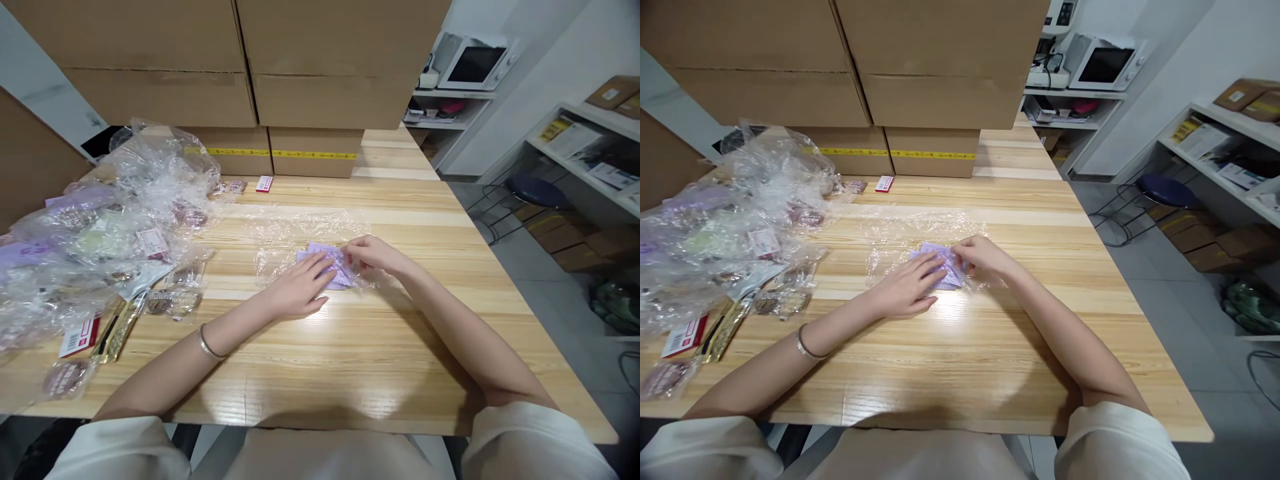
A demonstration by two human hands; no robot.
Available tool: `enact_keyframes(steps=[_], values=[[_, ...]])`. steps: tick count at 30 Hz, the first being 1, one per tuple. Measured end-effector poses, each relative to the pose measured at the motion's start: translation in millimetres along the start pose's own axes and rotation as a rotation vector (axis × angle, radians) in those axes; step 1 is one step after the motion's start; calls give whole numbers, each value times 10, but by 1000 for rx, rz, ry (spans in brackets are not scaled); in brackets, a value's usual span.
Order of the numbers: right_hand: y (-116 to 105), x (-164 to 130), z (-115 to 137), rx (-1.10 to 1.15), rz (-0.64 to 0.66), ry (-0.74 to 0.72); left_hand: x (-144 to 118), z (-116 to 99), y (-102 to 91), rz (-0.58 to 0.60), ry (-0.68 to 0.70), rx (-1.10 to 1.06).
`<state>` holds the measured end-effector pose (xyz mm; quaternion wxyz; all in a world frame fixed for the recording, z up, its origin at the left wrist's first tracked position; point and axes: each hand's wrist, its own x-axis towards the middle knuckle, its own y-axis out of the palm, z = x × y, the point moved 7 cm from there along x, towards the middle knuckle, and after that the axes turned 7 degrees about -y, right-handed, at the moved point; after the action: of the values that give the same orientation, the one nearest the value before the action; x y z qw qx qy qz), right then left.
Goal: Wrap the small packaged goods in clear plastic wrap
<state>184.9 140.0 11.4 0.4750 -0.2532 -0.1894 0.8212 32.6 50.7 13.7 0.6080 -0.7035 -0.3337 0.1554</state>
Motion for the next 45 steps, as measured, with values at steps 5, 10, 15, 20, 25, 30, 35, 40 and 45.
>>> enact_keyframes(steps=[5, 10, 15, 20, 25, 30, 35, 40, 45], values=[[170, 171, 120, 399, 250, -107, 69, 185, 73, 48, -135, -151], [225, 109, 169, 290, 194, -381, 57, 237, 69, 40, -153, -124], [455, -361, 224, -329, 174, -641, 17, 227, 119, 71, -133, 19], [582, -571, 156, -577, 28, -635, -57, 132, -49, 25, -37, 29], [253, -512, 288, -297, 222, -518, -53, 192, -499, 43, -133, -339], [275, -142, 201, 72, 454, -256, -77, 564, -338, 251, -489, -667], [370, 230, -82, 17, 413, -57, -286, 746, 50, 502, -695, -955], [-3, 235, -323, -102, 496, 21, -355, 844, -25, 556, -679, -706], [-720, 3, -297, -480, -198, -75, -321, 684, -362, 394, -728, -33]])
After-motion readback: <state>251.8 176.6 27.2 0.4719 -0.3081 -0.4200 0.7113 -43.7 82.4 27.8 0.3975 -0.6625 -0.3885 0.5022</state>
